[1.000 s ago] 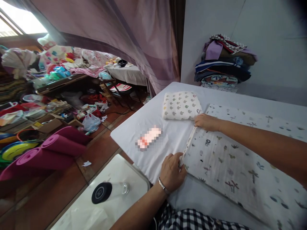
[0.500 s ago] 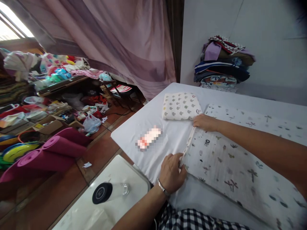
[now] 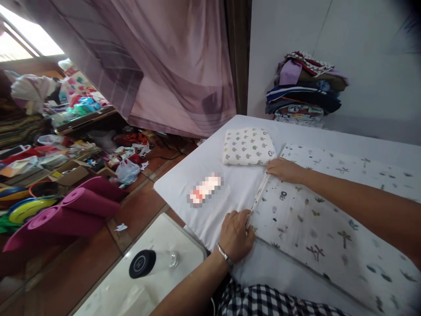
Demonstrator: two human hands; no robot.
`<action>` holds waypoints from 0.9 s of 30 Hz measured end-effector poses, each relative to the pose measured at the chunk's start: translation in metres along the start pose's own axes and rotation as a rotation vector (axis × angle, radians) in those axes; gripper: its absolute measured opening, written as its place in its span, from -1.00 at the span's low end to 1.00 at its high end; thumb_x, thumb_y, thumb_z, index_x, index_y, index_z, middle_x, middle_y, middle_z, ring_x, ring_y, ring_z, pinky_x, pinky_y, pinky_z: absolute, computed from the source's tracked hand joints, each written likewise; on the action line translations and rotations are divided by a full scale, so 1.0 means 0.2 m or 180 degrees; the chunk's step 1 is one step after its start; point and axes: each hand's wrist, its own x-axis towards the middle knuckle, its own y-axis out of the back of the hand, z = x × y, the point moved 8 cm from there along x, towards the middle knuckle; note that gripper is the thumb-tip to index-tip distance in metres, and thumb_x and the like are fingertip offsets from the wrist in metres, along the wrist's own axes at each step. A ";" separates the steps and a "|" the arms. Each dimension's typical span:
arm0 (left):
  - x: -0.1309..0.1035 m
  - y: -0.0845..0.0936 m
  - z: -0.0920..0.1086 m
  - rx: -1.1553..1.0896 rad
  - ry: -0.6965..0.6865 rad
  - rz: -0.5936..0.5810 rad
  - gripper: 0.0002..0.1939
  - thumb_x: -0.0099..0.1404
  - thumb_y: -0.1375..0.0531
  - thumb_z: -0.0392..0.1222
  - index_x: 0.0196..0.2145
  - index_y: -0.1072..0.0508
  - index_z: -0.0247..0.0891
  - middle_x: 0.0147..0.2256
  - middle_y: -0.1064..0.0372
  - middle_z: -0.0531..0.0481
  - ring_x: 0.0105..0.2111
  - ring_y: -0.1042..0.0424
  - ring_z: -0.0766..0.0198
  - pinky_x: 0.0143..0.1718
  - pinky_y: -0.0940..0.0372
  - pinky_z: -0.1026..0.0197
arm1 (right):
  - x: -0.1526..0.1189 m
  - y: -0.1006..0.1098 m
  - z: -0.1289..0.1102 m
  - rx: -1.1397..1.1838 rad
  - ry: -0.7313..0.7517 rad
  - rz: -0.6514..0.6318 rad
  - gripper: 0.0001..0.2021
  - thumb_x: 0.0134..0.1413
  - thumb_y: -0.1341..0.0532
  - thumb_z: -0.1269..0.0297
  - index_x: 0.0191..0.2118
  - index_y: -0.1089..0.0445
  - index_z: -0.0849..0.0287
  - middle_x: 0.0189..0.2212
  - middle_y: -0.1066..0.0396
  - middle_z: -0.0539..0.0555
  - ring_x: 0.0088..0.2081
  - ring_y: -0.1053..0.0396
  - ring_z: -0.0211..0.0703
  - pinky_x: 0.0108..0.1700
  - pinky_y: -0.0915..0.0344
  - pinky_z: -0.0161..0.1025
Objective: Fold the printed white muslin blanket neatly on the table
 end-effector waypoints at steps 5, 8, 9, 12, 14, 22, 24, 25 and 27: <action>-0.02 0.01 0.05 0.0204 -0.0391 0.0204 -0.58 0.05 -0.09 -0.36 -0.08 -0.28 -0.28 -0.38 -0.35 -0.05 -0.34 -0.25 0.12 -0.30 -0.15 0.08 | -0.06 -0.01 0.00 -0.0176 -0.0004 0.0336 -0.66 -0.04 -0.04 0.56 -0.15 -0.41 0.20 -0.13 -0.40 0.18 -0.06 -0.28 -0.02 -0.08 -0.15 -0.08; -0.03 0.00 0.08 0.0231 -0.0576 0.0165 -0.58 0.06 -0.09 -0.35 -0.07 -0.28 -0.28 -0.39 -0.34 -0.04 -0.34 -0.25 0.13 -0.29 -0.14 0.07 | -0.08 -0.02 0.00 -0.0183 0.0053 0.0413 -0.64 -0.04 -0.04 0.56 -0.12 -0.40 0.20 -0.12 -0.39 0.17 -0.05 -0.27 -0.03 -0.07 -0.16 -0.08; -0.03 0.00 0.09 0.0231 -0.0634 0.0163 -0.58 0.06 -0.09 -0.35 -0.07 -0.28 -0.29 -0.39 -0.34 -0.04 -0.34 -0.25 0.13 -0.29 -0.14 0.07 | -0.08 -0.03 0.00 -0.0190 0.0072 0.0428 -0.64 -0.04 -0.04 0.56 -0.12 -0.40 0.20 -0.13 -0.39 0.17 -0.05 -0.27 -0.03 -0.06 -0.16 -0.08; -0.04 0.01 0.11 0.0229 -0.0777 0.0192 -0.58 0.05 -0.10 -0.35 -0.07 -0.28 -0.29 -0.41 -0.33 -0.03 -0.35 -0.24 0.14 -0.32 -0.12 0.08 | -0.09 -0.03 -0.01 -0.0214 0.0102 0.0506 -0.65 -0.01 -0.03 0.56 -0.12 -0.40 0.20 -0.13 -0.40 0.16 -0.03 -0.26 -0.04 -0.04 -0.16 -0.07; -0.04 0.01 0.12 0.0199 -0.0820 0.0205 -0.58 0.05 -0.10 -0.34 -0.08 -0.29 -0.29 -0.42 -0.32 -0.03 -0.36 -0.24 0.15 -0.32 -0.12 0.09 | -0.10 -0.02 -0.01 -0.0227 0.0094 0.0573 -0.64 0.02 -0.01 0.55 -0.11 -0.40 0.20 -0.11 -0.39 0.17 -0.01 -0.25 -0.05 -0.03 -0.15 -0.07; -0.03 0.01 0.09 0.0198 -0.0701 0.0153 -0.58 0.04 -0.08 -0.35 -0.07 -0.28 -0.30 -0.42 -0.33 -0.04 -0.36 -0.24 0.14 -0.31 -0.14 0.08 | -0.05 -0.04 -0.01 -0.0277 0.0004 0.0509 -0.68 0.13 0.02 0.49 -0.15 -0.43 0.17 -0.16 -0.42 0.16 -0.07 -0.28 -0.08 -0.06 -0.16 -0.09; -0.02 -0.01 0.06 0.0253 -0.0535 0.0045 -0.58 0.04 -0.07 -0.35 -0.08 -0.29 -0.30 -0.41 -0.33 -0.05 -0.35 -0.25 0.13 -0.30 -0.16 0.08 | -0.04 -0.05 -0.01 -0.0274 -0.0019 0.0480 -0.68 0.15 0.03 0.49 -0.17 -0.44 0.17 -0.17 -0.43 0.15 -0.07 -0.29 -0.08 -0.04 -0.15 -0.08; -0.02 -0.02 0.05 0.0266 -0.0427 -0.0007 -0.57 0.04 -0.07 -0.35 -0.08 -0.28 -0.30 -0.40 -0.34 -0.05 -0.34 -0.26 0.12 -0.29 -0.17 0.07 | -0.03 -0.05 -0.01 -0.0269 -0.0020 0.0468 -0.68 0.15 0.04 0.49 -0.17 -0.44 0.17 -0.17 -0.43 0.14 -0.07 -0.29 -0.08 -0.04 -0.15 -0.07; -0.01 -0.04 0.02 0.0253 -0.0195 -0.0094 -0.54 0.04 -0.07 -0.35 -0.04 -0.26 -0.31 -0.36 -0.36 -0.07 -0.31 -0.28 0.11 -0.26 -0.19 0.06 | -0.03 -0.06 -0.02 -0.0245 -0.0010 0.0444 -0.67 0.14 0.04 0.50 -0.16 -0.44 0.18 -0.16 -0.43 0.14 -0.07 -0.29 -0.07 -0.04 -0.15 -0.07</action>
